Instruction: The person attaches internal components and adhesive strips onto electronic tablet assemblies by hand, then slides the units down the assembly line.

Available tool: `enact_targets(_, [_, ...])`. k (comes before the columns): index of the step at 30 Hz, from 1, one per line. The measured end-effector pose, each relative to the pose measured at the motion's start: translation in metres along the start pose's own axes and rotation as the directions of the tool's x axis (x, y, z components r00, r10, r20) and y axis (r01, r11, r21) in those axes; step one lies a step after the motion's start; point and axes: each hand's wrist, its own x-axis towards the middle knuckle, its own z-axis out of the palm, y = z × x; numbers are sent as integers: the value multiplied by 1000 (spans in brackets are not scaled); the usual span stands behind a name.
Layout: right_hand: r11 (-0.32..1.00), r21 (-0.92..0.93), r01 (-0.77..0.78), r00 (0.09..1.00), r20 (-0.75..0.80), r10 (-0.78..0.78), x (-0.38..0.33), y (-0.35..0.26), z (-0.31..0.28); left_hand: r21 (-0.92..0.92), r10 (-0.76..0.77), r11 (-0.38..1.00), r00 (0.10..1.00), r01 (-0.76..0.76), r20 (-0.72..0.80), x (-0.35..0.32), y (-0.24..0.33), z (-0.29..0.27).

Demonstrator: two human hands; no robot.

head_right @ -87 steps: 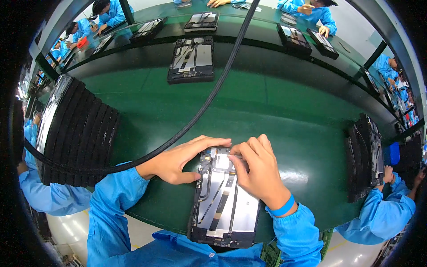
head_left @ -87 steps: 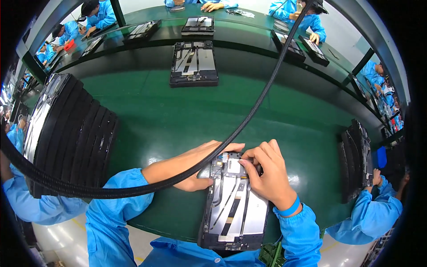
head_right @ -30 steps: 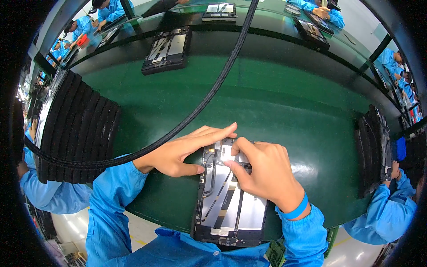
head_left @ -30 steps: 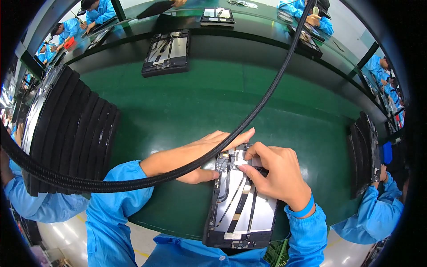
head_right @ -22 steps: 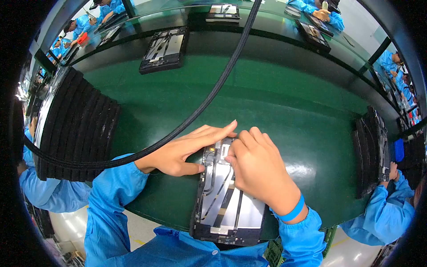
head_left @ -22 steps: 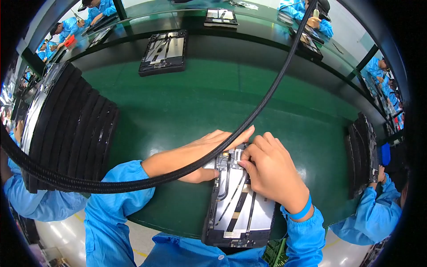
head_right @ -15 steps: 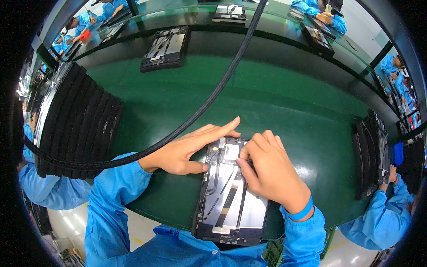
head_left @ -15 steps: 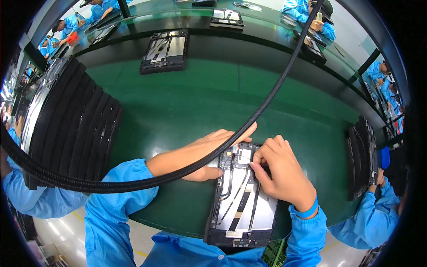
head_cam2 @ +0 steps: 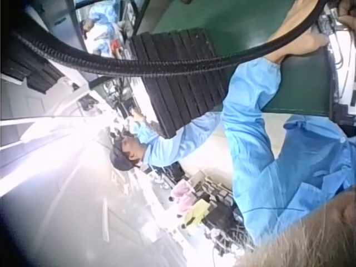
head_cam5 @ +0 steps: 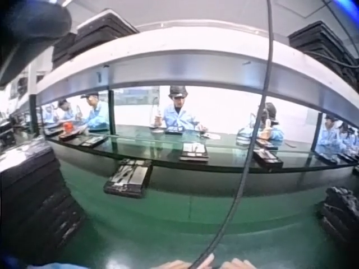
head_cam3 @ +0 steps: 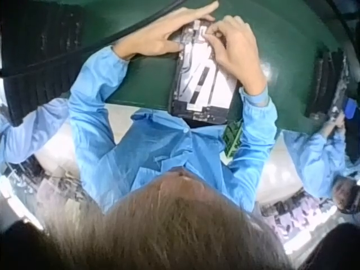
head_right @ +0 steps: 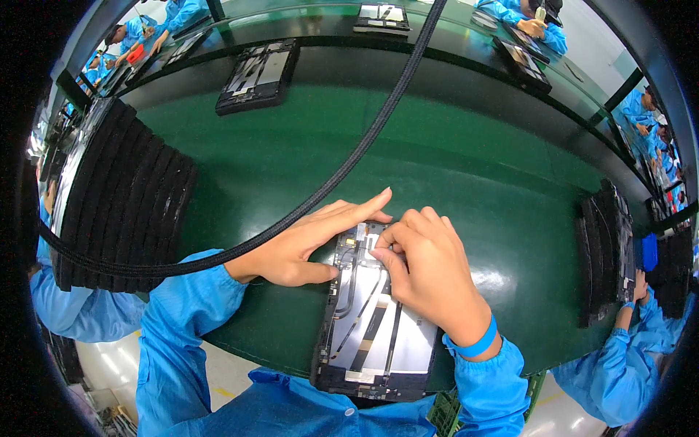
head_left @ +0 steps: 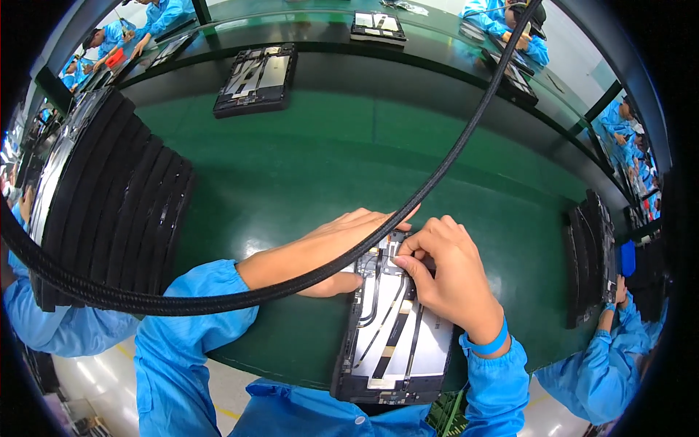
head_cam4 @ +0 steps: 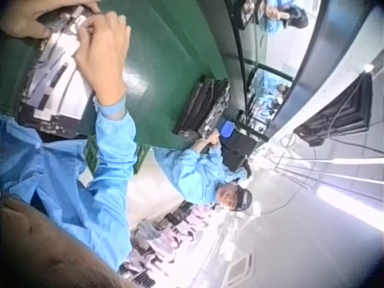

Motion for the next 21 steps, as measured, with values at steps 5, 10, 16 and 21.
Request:
enact_targets(5, [993,-101,55,998,-37,-59,-9,7,-4,-6,6,1000,1000,-6,-13,12,6,12])
enact_targets(10, [998,61,19,999,45,-21,-20,16,-19,1,-3,1000,1000,3,-11,18,10,18])
enact_targets(16, [992,116,-44,998,-35,48,-23,24,-12,116,72,991,992,-59,-108,15,13,27])
enact_targets(21, [987,142,-72,994,-73,83,-26,29,-14,202,28,979,969,23,-247,7,26,44])
